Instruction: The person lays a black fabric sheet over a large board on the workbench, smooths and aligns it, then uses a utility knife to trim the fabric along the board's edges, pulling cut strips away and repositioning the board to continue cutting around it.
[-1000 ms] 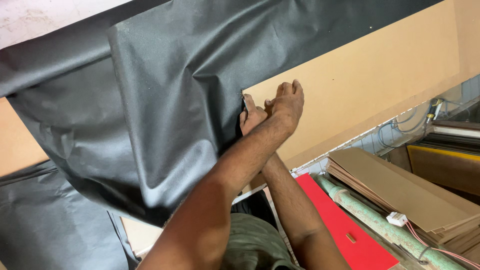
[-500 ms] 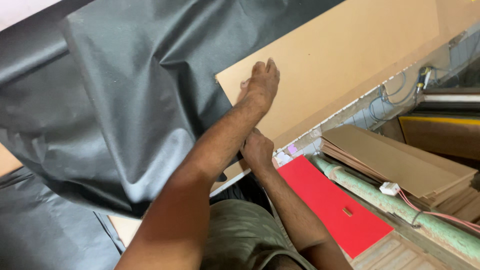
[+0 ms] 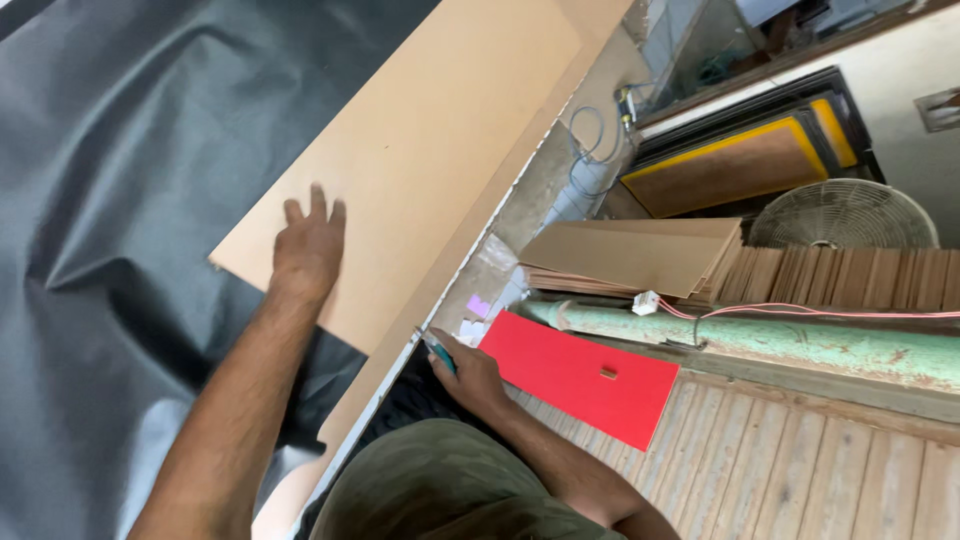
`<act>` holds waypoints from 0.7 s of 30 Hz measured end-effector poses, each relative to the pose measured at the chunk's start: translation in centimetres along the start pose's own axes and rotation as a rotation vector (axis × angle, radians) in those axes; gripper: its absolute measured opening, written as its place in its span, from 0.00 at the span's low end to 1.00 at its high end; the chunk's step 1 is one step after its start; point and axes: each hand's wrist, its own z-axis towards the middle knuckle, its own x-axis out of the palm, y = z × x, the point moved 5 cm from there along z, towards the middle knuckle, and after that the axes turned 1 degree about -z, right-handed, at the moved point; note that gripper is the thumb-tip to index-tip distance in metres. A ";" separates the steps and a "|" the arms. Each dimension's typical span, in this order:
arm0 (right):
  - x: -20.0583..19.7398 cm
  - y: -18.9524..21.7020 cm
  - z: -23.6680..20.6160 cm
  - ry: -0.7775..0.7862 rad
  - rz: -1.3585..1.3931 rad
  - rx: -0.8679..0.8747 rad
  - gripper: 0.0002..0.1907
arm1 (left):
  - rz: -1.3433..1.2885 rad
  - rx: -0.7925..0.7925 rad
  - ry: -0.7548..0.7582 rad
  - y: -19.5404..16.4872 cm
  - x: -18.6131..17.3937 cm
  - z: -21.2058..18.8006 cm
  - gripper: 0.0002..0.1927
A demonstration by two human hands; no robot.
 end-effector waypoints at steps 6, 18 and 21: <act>-6.2 -11.9 7.8 -0.168 0.445 0.433 0.29 | 0.014 -0.058 0.035 -1.8 -3.6 -0.9 0.42; -34.9 -25.1 48.7 -0.604 -0.087 -0.066 0.28 | 0.087 -0.611 -0.294 -3.8 3.8 -0.9 0.35; -38.9 -26.3 56.0 -0.580 -0.147 -0.153 0.25 | -0.209 -0.915 -0.488 -4.5 7.4 -2.6 0.37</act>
